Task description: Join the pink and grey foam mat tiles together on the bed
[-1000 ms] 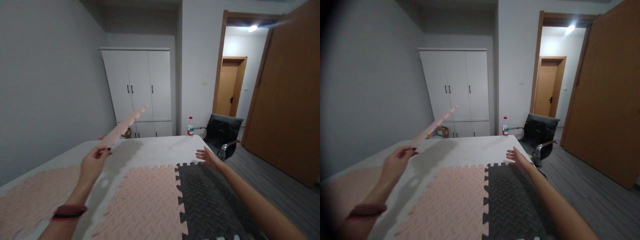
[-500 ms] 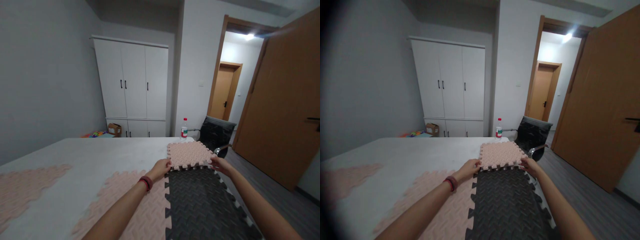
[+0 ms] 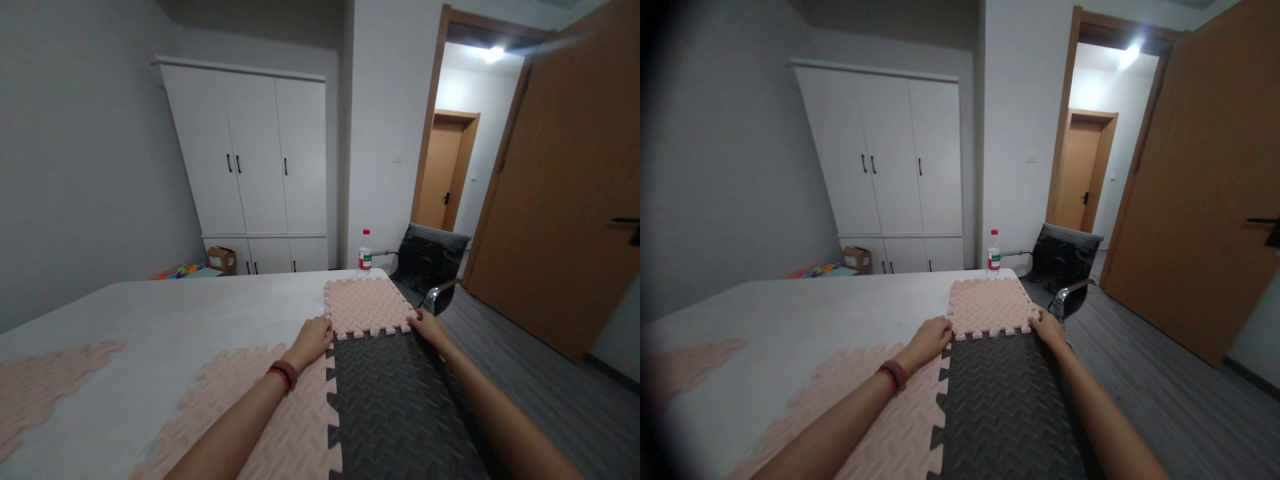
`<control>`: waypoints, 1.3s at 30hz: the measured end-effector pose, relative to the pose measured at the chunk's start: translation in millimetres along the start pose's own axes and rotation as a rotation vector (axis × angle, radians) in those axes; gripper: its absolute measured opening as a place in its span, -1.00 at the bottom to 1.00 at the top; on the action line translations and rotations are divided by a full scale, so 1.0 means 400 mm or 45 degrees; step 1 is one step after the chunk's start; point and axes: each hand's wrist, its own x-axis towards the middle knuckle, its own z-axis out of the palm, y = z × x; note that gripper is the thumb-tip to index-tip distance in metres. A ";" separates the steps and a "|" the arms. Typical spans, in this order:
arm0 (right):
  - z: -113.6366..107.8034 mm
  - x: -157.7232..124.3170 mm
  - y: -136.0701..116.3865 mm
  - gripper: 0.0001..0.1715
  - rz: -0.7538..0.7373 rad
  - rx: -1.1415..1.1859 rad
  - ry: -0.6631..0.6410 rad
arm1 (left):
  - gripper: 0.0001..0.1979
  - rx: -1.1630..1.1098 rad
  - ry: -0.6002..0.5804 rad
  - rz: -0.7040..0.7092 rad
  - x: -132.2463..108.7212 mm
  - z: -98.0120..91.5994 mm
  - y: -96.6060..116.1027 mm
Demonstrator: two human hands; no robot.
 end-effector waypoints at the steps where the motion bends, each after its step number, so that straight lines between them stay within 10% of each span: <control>1: 0.005 0.002 0.001 -0.50 -0.006 -0.038 0.006 | -0.73 0.017 0.000 -0.003 0.000 0.001 0.003; 10: 0.024 0.031 0.007 -0.48 -0.014 -0.300 -0.024 | -0.64 0.102 0.054 -0.042 0.022 0.028 0.028; 19: -0.005 0.074 -0.081 -0.40 -0.158 -0.521 -0.028 | -0.55 -0.061 -0.188 0.476 0.043 0.043 0.056; 29: 0.217 0.013 -0.163 -0.17 -0.489 -0.480 -0.233 | -0.40 -0.036 -0.131 0.463 0.050 0.074 0.042; 39: 0.186 0.064 -0.151 -0.30 -0.470 -0.219 -0.264 | -0.46 0.146 -0.123 0.498 0.047 0.055 0.074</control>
